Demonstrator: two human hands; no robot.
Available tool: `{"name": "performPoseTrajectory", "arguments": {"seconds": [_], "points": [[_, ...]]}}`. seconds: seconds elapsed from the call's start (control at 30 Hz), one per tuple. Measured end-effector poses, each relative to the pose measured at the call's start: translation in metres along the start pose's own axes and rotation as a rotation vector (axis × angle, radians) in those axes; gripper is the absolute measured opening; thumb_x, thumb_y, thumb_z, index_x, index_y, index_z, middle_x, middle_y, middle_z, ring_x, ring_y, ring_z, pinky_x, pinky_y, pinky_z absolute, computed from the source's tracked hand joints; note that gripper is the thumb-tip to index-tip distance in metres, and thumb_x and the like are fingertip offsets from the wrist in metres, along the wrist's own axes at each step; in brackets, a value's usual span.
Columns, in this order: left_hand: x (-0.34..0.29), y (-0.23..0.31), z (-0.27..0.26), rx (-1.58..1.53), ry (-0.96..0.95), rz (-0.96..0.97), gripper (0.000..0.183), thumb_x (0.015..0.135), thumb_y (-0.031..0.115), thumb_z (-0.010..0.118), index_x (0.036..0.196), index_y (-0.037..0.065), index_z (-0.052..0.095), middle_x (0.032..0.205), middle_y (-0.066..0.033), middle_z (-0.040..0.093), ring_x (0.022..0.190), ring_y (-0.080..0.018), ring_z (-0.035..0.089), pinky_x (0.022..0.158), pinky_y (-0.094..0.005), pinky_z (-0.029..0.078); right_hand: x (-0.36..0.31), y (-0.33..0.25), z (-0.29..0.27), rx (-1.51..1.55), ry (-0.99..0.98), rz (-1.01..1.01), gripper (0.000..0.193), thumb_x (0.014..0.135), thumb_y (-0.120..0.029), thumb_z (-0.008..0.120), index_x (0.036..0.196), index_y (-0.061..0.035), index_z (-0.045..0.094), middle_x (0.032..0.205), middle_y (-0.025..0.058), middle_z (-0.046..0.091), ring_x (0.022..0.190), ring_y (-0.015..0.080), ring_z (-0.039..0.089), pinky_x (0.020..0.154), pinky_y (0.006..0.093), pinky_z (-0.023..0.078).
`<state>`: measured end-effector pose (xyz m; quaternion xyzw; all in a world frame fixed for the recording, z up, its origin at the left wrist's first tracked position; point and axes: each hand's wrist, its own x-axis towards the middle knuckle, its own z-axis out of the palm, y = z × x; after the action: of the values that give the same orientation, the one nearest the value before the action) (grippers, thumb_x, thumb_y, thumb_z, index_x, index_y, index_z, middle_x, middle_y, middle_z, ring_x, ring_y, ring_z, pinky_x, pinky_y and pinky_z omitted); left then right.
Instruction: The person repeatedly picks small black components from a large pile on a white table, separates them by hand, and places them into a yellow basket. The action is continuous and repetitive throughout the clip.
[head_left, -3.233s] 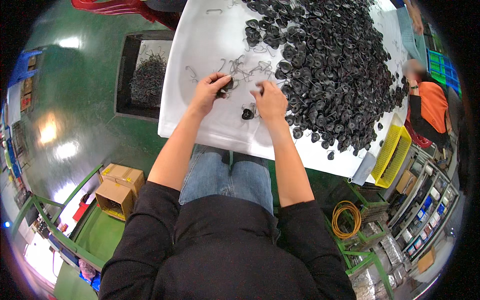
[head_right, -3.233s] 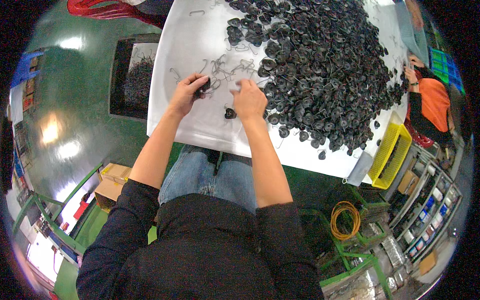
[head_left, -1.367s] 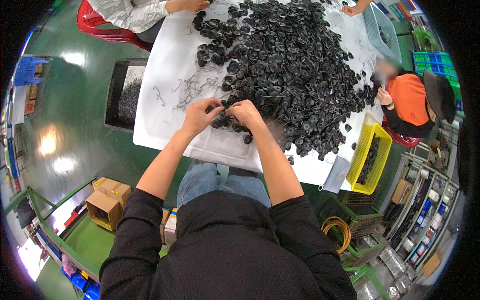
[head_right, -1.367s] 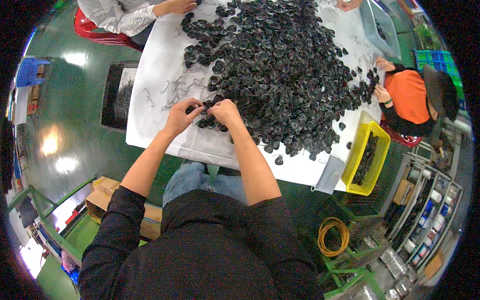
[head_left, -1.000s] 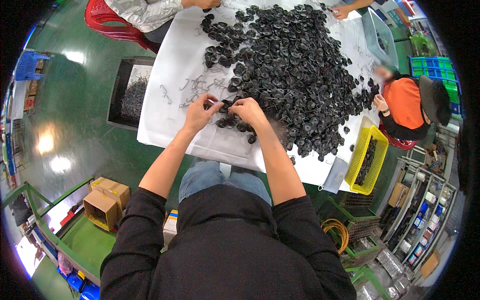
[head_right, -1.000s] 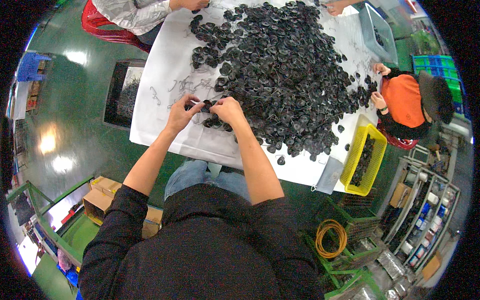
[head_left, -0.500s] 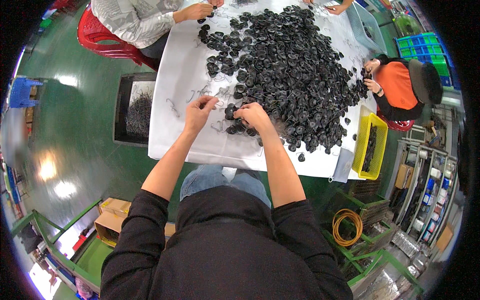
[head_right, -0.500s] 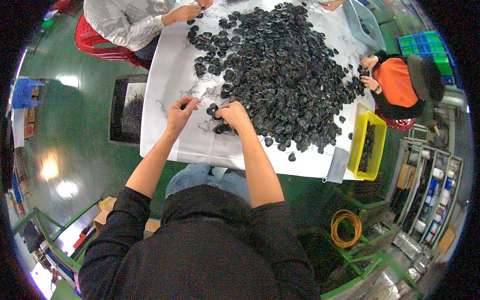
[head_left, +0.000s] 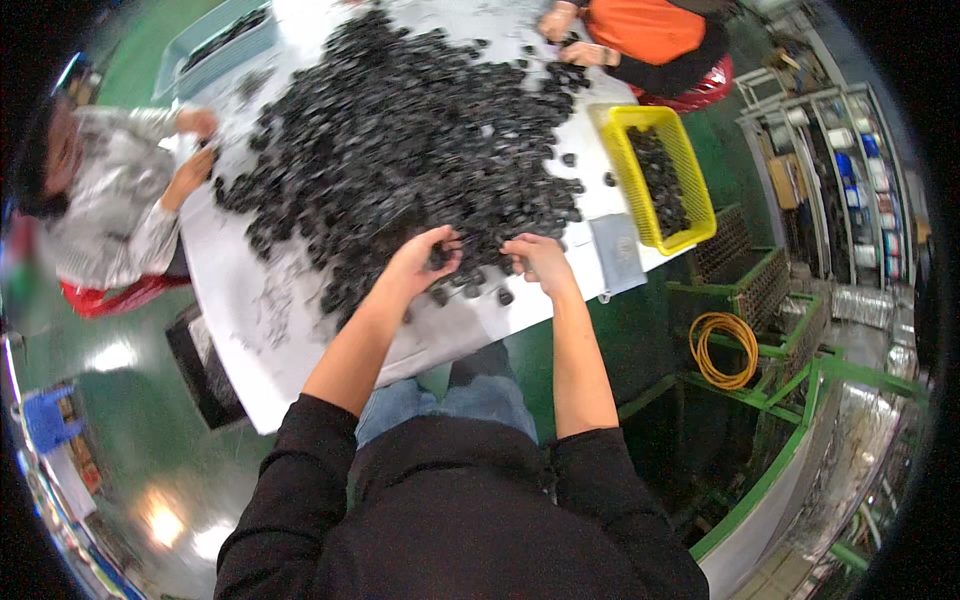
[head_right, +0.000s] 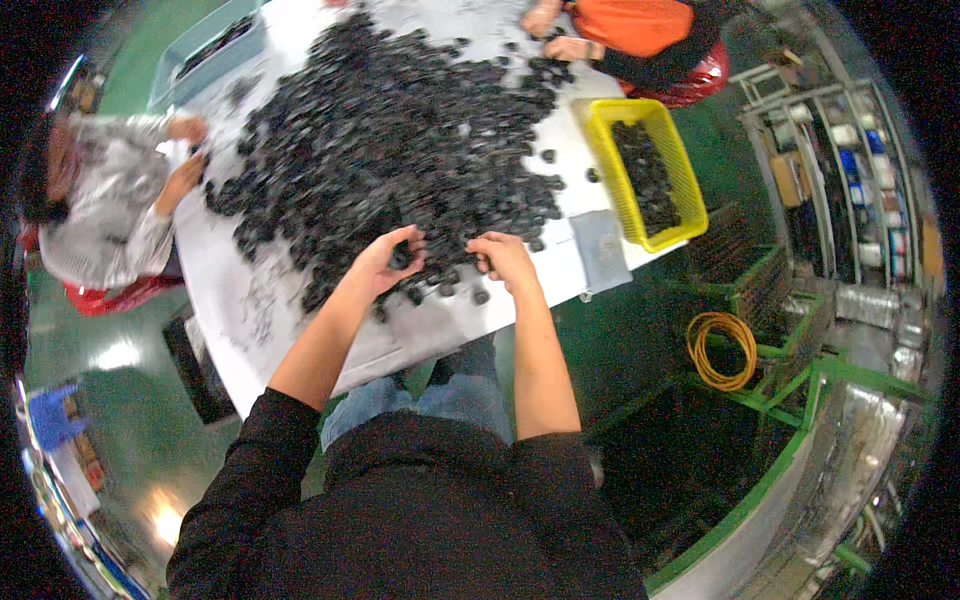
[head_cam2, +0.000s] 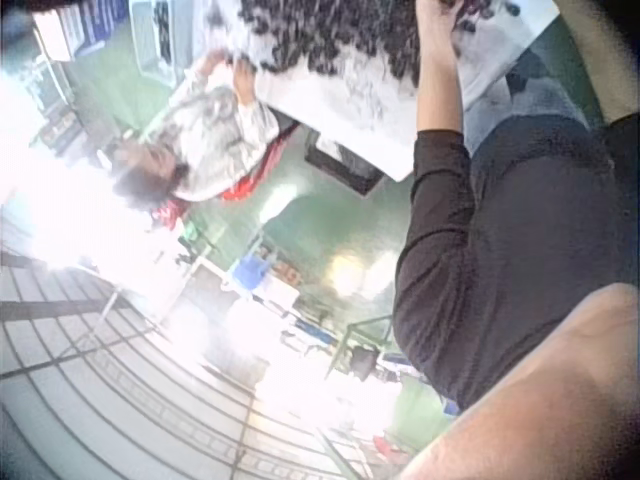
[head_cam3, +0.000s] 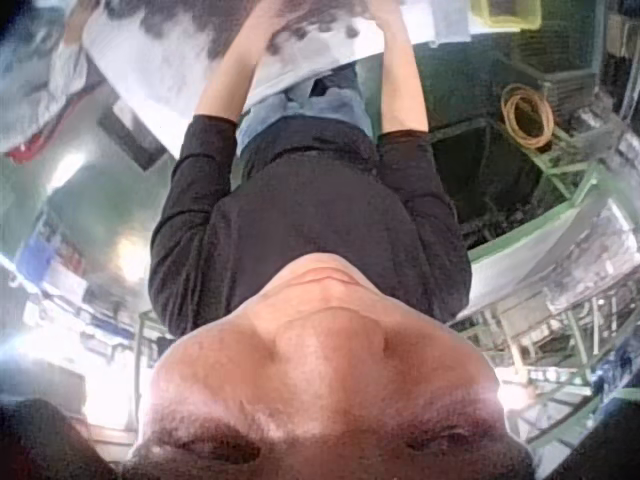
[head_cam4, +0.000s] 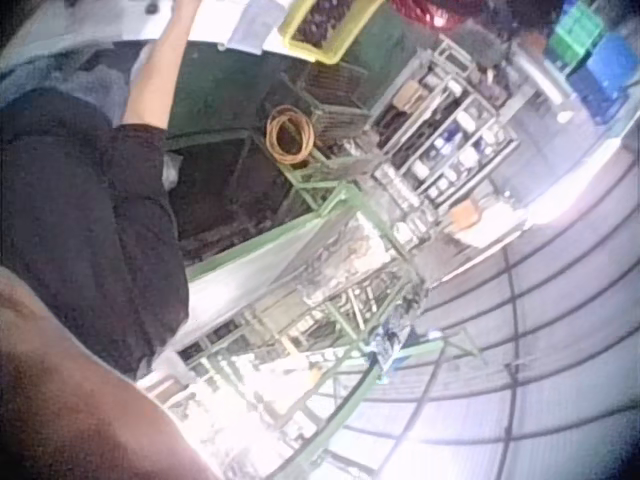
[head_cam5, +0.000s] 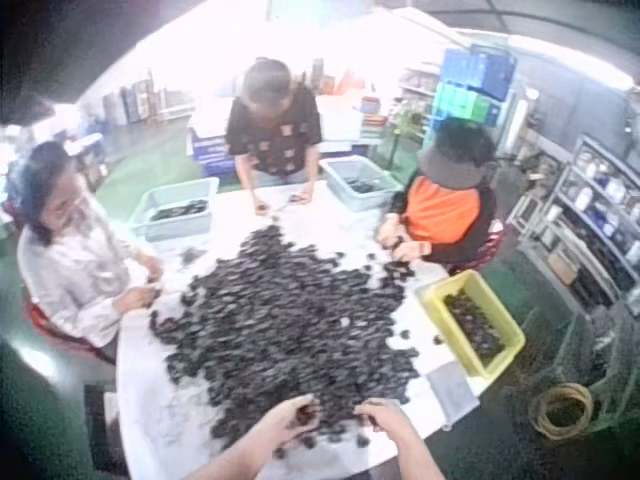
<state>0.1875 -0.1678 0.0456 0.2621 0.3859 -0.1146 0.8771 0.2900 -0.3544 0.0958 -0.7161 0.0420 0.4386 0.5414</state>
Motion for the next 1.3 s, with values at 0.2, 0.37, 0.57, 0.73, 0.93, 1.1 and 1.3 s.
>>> {"name": "performPoseTrajectory", "arguments": {"seconds": [0.2, 0.37, 0.57, 0.73, 0.93, 1.1, 1.3], "points": [[0.141, -0.052, 0.225, 0.278, -0.183, -0.016, 0.014, 0.081, 0.016, 0.058, 0.092, 0.006, 0.059, 0.080, -0.0055, 0.057, 0.077, -0.0174, 0.055, 0.068, -0.0355, 0.049, 0.039, -0.009, -0.199, 0.071, 0.524, -0.083, 0.011, 0.071, -0.022, 0.065, 0.074, -0.0116, 0.062, 0.060, -0.0043, 0.049, 0.051, 0.0070, 0.047, 0.043, 0.0206, 0.033], [0.208, -0.095, 0.347, 0.329, -0.168, 0.011, 0.024, 0.079, 0.021, 0.059, 0.097, 0.006, 0.058, 0.089, -0.0100, 0.059, 0.083, -0.0236, 0.058, 0.073, -0.0426, 0.050, 0.090, 0.004, -0.309, 0.011, 0.629, -0.072, 0.020, 0.071, -0.021, 0.062, 0.078, -0.0032, 0.065, 0.057, 0.0019, 0.054, 0.044, 0.0105, 0.047, 0.037, 0.0239, 0.035], [0.208, -0.088, 0.363, 0.919, -0.019, 0.362, 0.057, 0.075, 0.026, 0.058, 0.120, -0.006, 0.043, 0.118, -0.0271, 0.049, 0.111, -0.0352, 0.048, 0.094, -0.0353, 0.039, 0.123, 0.016, -0.356, -0.264, 0.737, -0.087, 0.054, 0.073, -0.039, 0.066, 0.106, 0.0020, 0.058, 0.111, 0.0135, 0.057, 0.093, 0.0226, 0.055, 0.084, 0.0352, 0.040], [0.132, -0.067, 0.215, 0.924, 0.162, 0.973, 0.031, 0.078, 0.010, 0.056, 0.108, 0.004, 0.055, 0.107, -0.0140, 0.055, 0.097, -0.0275, 0.056, 0.082, -0.0326, 0.047, 0.107, 0.002, -0.289, -0.766, 0.993, -0.451, 0.049, 0.073, -0.022, 0.065, 0.114, -0.0004, 0.051, 0.111, 0.0203, 0.051, 0.109, 0.0326, 0.044, 0.094, 0.0397, 0.035], [-0.006, -0.051, -0.018, 1.094, 0.878, 1.118, 0.028, 0.071, -0.003, 0.055, 0.096, 0.007, 0.060, 0.101, -0.0108, 0.056, 0.100, -0.0274, 0.050, 0.088, -0.0356, 0.040, 0.066, 0.034, -0.029, -0.740, 0.279, -1.119, 0.031, 0.075, -0.004, 0.055, 0.106, -0.0029, 0.053, 0.101, 0.0114, 0.056, 0.096, 0.0294, 0.051, 0.086, 0.0373, 0.039], [-0.058, -0.059, -0.133, 1.371, 1.128, 0.945, 0.033, 0.076, 0.011, 0.059, 0.108, 0.012, 0.055, 0.120, -0.0101, 0.045, 0.118, -0.0302, 0.035, 0.097, -0.0422, 0.029, 0.020, 0.073, 0.160, -0.813, -0.336, -0.996, 0.032, 0.071, 0.000, 0.056, 0.103, -0.0064, 0.053, 0.100, 0.0108, 0.052, 0.095, 0.0297, 0.051, 0.079, 0.0372, 0.045], [-0.077, -0.034, -0.221, 1.302, 1.157, 0.992, 0.037, 0.077, 0.014, 0.057, 0.113, 0.015, 0.054, 0.124, -0.0075, 0.043, 0.124, -0.0295, 0.031, 0.100, -0.0434, 0.025, 0.058, 0.071, 0.276, -0.884, -0.257, -1.104, 0.035, 0.069, 0.002, 0.056, 0.103, -0.0059, 0.052, 0.101, 0.0110, 0.052, 0.094, 0.0299, 0.051, 0.078, 0.0366, 0.046]]}}
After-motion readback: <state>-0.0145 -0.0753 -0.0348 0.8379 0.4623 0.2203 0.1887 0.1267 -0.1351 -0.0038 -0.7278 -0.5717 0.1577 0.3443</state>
